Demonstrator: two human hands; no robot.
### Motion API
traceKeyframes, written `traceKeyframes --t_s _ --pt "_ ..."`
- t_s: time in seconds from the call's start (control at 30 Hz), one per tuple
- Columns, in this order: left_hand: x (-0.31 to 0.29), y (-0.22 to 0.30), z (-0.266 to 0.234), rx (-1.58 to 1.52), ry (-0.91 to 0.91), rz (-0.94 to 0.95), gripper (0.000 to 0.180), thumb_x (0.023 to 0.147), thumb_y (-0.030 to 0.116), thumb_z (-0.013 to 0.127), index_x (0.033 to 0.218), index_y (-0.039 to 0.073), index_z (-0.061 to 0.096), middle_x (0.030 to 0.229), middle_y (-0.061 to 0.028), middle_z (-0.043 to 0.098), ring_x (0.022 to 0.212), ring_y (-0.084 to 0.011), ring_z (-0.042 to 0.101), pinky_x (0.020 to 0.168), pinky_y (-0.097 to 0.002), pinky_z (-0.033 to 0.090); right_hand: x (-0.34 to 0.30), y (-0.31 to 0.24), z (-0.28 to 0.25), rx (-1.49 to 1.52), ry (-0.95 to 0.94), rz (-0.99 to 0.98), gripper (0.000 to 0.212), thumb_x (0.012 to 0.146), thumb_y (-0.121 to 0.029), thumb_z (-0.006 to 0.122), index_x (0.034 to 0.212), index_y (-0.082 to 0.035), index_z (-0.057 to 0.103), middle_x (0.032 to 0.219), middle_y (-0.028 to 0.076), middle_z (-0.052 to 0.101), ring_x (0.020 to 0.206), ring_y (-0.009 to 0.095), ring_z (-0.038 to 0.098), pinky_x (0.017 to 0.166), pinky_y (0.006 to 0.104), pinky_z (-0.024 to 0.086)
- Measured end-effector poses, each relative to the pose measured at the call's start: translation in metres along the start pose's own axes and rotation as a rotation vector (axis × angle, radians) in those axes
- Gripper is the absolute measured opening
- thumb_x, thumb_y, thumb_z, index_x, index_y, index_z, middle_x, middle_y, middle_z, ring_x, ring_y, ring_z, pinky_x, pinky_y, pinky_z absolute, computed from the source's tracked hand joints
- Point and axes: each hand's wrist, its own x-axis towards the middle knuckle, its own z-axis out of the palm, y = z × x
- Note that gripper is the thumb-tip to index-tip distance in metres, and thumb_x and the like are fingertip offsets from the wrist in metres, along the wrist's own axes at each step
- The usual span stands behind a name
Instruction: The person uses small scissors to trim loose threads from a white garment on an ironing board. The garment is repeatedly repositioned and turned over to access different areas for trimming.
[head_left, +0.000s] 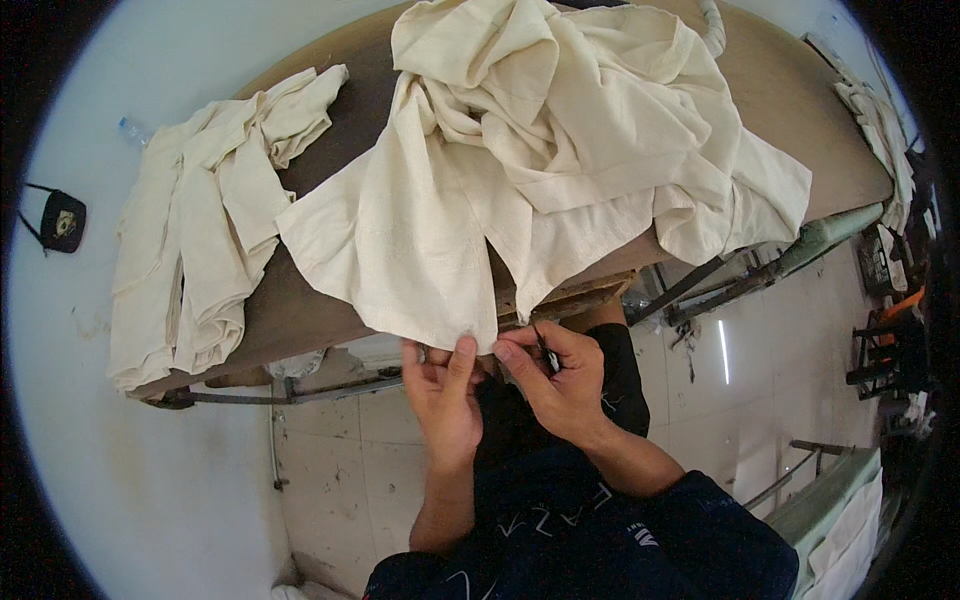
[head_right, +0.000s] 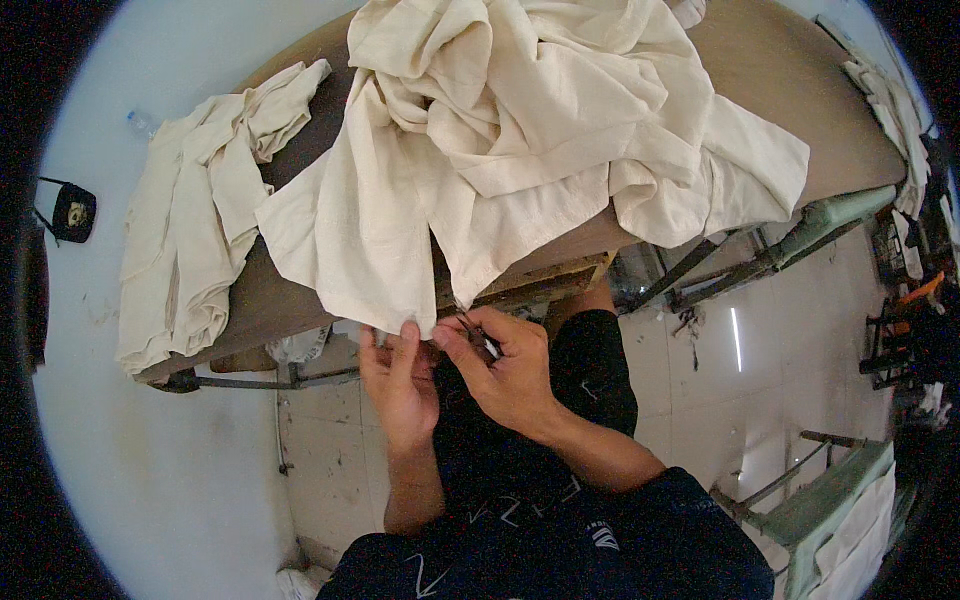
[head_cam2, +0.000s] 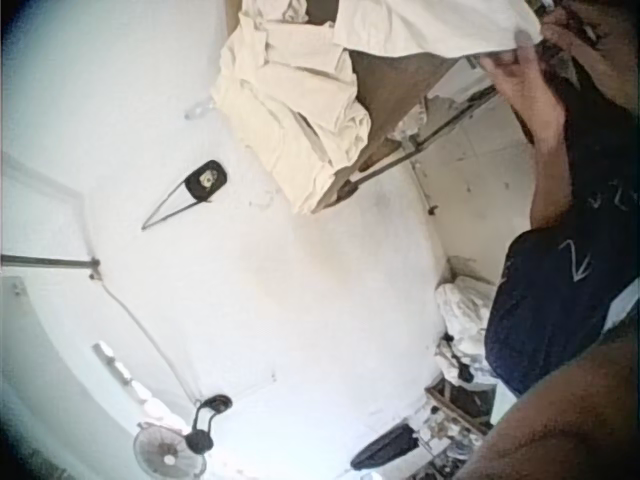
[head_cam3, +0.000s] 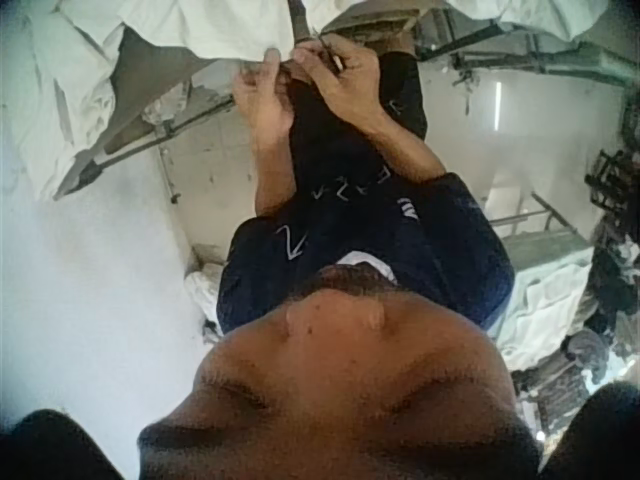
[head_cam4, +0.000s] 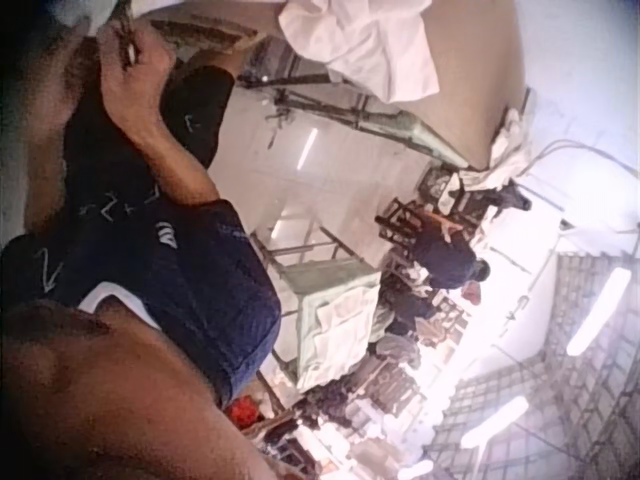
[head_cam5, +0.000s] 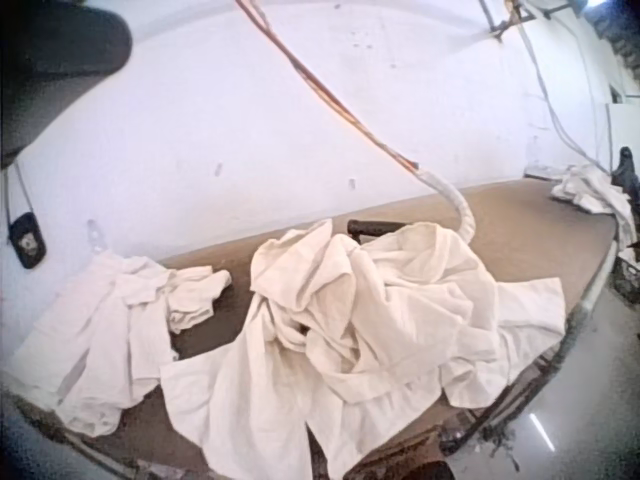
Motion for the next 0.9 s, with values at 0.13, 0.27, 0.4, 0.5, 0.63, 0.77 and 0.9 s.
traceKeyframes --t_s 0.13,0.27,0.4,0.5,0.63,0.77,0.9 --pt "0.002 -0.020 -0.019 0.658 -0.007 1.062 0.063 0.083 0.001 0.081 0.138 0.003 0.051 0.131 -0.0150 0.055 0.117 -0.0268 0.051 0.090 -0.0401 0.043 0.000 -0.002 -0.007 -0.001 -0.006 -0.015 0.011 0.096 -0.009 0.072 0.095 0.001 0.070 0.066 -0.005 0.059 0.056 0.001 0.043 0.051 0.0200 0.034" --pt "0.006 0.013 0.005 1.034 -0.174 0.970 0.028 0.076 -0.007 0.079 0.100 0.007 0.077 0.106 -0.0114 0.071 0.099 -0.0266 0.066 0.092 -0.0390 0.046 0.006 -0.012 -0.008 0.009 -0.085 -0.073 0.010 0.097 -0.009 0.070 0.096 0.001 0.069 0.070 -0.002 0.061 0.058 0.002 0.047 0.052 0.0206 0.037" --pt "0.024 0.022 0.005 0.768 -0.293 0.825 0.023 0.083 -0.004 0.078 0.104 0.004 0.079 0.082 -0.0074 0.074 0.071 -0.0146 0.067 0.061 -0.0242 0.049 0.006 -0.016 -0.016 0.042 -0.048 -0.104 0.011 0.097 -0.010 0.070 0.099 0.000 0.069 0.074 0.001 0.064 0.063 0.004 0.052 0.056 0.0225 0.041" --pt "0.016 0.026 0.002 0.495 -0.215 0.404 0.015 0.091 0.002 0.076 0.106 0.001 0.077 0.084 -0.0049 0.073 0.072 -0.0065 0.063 0.058 -0.0187 0.046 0.006 -0.026 -0.019 0.149 0.036 -0.036 0.014 0.099 -0.012 0.068 0.105 0.001 0.068 0.075 -0.001 0.062 0.066 0.004 0.050 0.060 0.0219 0.042" --pt "0.017 0.026 0.006 0.323 -0.154 0.286 0.016 0.095 0.006 0.074 0.108 -0.003 0.073 0.087 -0.0040 0.072 0.070 -0.0032 0.060 0.060 -0.0185 0.047 0.003 -0.027 -0.024 0.136 0.074 -0.050 0.026 0.099 -0.015 0.068 0.119 0.001 0.064 0.086 0.002 0.059 0.071 0.009 0.050 0.065 0.0220 0.044" --pt "0.016 0.026 0.007 0.270 -0.120 0.273 0.018 0.094 0.004 0.074 0.109 -0.004 0.071 0.088 -0.0053 0.073 0.072 -0.0043 0.062 0.063 -0.0193 0.049 0.013 -0.032 -0.023 -0.218 -0.020 -0.292 0.039 0.090 -0.013 0.077 0.126 -0.003 0.066 0.099 0.010 0.058 0.077 0.018 0.060 0.068 0.0257 0.049" --pt "0.012 0.029 0.013 0.362 -0.130 0.352 0.017 0.093 0.001 0.074 0.109 -0.004 0.071 0.092 -0.0079 0.075 0.081 -0.0077 0.068 0.070 -0.0218 0.054 0.011 -0.031 -0.022 -0.344 -0.031 -0.414 0.036 0.085 -0.011 0.082 0.120 -0.008 0.074 0.100 0.011 0.062 0.074 0.018 0.065 0.063 0.0280 0.054"
